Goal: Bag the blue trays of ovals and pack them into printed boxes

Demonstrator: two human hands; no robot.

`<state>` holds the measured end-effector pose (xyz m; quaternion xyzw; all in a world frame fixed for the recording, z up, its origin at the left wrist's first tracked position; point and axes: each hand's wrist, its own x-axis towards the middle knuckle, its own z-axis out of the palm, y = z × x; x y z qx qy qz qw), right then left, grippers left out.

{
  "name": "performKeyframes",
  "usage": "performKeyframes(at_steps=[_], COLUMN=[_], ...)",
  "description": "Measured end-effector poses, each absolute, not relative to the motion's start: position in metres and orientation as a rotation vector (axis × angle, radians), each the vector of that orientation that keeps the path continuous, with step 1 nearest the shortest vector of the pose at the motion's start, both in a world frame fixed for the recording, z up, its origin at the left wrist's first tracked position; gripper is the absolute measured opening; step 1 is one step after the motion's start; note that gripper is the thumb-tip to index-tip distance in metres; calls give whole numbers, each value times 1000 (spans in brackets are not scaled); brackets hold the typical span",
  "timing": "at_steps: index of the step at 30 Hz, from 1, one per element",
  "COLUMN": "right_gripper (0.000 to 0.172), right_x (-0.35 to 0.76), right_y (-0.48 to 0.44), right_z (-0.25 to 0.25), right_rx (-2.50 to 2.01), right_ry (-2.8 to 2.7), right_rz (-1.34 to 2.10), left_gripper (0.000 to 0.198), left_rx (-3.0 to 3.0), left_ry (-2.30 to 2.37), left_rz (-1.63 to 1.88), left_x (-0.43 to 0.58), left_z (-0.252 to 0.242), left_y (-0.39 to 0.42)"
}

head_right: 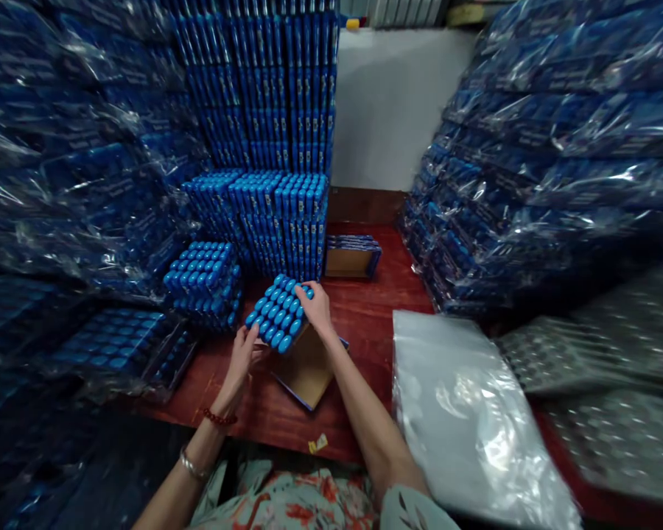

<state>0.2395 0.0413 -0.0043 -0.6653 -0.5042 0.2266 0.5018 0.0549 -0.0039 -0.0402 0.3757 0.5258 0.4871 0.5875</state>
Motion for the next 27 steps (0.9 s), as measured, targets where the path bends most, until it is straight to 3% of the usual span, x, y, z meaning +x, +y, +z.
performKeyframes(at_steps=[5, 10, 14, 20, 27], right_gripper=[35, 37, 38, 34, 39], right_x=[262, 254, 255, 251, 238], right_y=[-29, -65, -69, -65, -74], right_z=[-12, -54, -66, -68, -77], right_rx=[-1622, -1717, -1737, -1601, -1556], right_ry=[-1035, -1032, -1057, -928, -812], right_rz=[348, 364, 476, 671, 693], left_gripper=[55, 36, 35, 42, 37], left_rx=[913, 1496, 1785, 1284, 1256], left_ry=[1180, 1419, 1611, 1107, 1055], left_rz=[911, 700, 738, 747, 712], left_x=[77, 57, 46, 65, 61], left_z=[-50, -45, -32, -54, -62], left_y=[-51, -71, -53, -38, -90])
